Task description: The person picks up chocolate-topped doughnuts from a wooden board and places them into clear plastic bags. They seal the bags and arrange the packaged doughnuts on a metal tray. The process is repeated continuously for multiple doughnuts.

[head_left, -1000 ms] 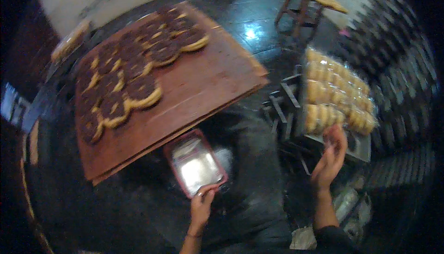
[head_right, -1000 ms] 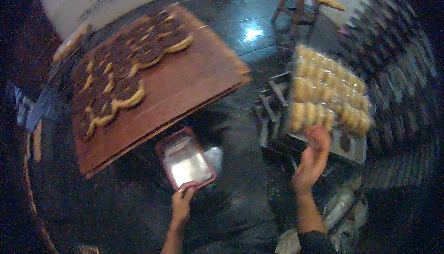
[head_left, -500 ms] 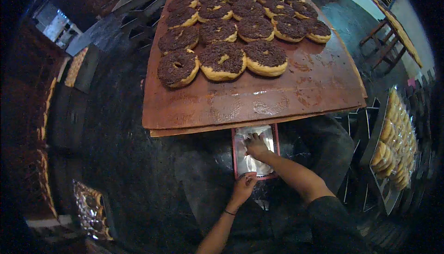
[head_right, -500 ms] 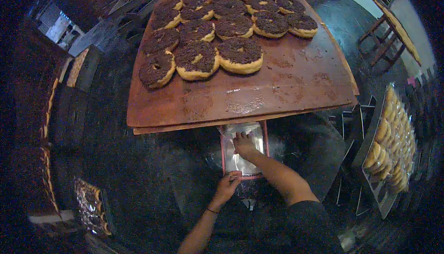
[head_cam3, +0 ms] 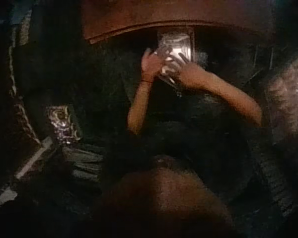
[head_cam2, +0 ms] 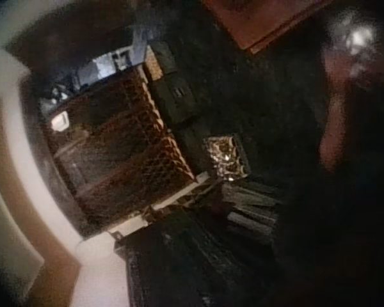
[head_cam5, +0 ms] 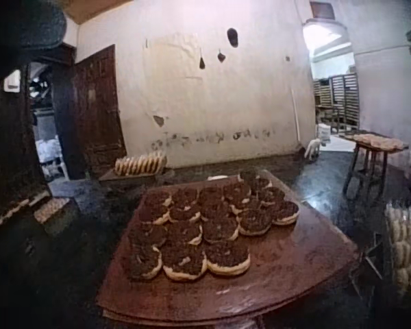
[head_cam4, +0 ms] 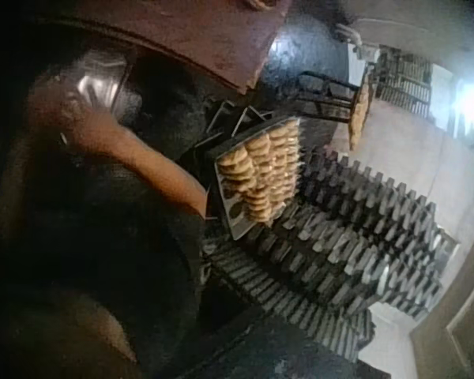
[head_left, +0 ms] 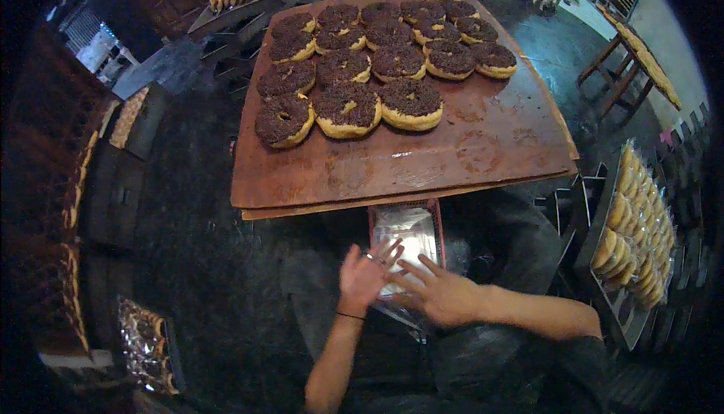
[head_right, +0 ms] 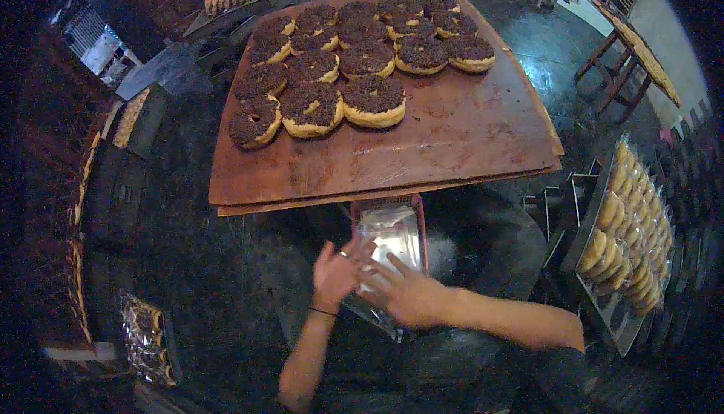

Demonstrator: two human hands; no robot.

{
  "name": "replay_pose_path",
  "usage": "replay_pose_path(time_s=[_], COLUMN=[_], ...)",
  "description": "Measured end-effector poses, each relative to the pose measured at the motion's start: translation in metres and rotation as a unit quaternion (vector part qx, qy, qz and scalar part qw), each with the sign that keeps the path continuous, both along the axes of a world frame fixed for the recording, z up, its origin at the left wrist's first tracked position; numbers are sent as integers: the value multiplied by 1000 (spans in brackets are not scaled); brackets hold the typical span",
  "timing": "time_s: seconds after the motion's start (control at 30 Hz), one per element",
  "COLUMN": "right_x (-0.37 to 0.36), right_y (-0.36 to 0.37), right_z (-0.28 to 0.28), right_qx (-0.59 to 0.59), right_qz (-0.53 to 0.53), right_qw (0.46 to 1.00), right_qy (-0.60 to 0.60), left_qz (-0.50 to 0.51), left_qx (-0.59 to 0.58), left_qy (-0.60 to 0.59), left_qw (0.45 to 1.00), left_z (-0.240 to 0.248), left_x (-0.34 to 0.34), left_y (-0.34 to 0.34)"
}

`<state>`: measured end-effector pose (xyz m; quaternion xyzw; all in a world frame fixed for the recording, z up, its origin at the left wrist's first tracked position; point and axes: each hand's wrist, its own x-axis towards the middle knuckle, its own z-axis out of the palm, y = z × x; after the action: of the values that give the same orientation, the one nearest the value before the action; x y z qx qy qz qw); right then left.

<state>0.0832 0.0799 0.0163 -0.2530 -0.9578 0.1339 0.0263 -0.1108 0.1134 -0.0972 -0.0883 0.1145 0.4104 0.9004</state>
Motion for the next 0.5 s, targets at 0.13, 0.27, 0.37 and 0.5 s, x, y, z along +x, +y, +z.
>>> replay_pose_path(time_s=[0.13,0.27,0.37,0.5], right_x=[23,19,-1,-15], right_y=[-15,-32,-45,-39], right_z=[34,51,41,51], right_qx=[-96,-88,-119,-95], right_qz=[85,-12,-55,-189], right_qw=[991,963,946,857], right_qy=[43,254,296,470], left_qz=[-139,-82,-117,41], left_qx=[239,291,417,410], left_qy=[99,152,128,35], left_qw=[956,941,892,911], left_z=[90,149,150,157], left_x=[2,-2,8,16], left_y=[5,-1,-12,-35])
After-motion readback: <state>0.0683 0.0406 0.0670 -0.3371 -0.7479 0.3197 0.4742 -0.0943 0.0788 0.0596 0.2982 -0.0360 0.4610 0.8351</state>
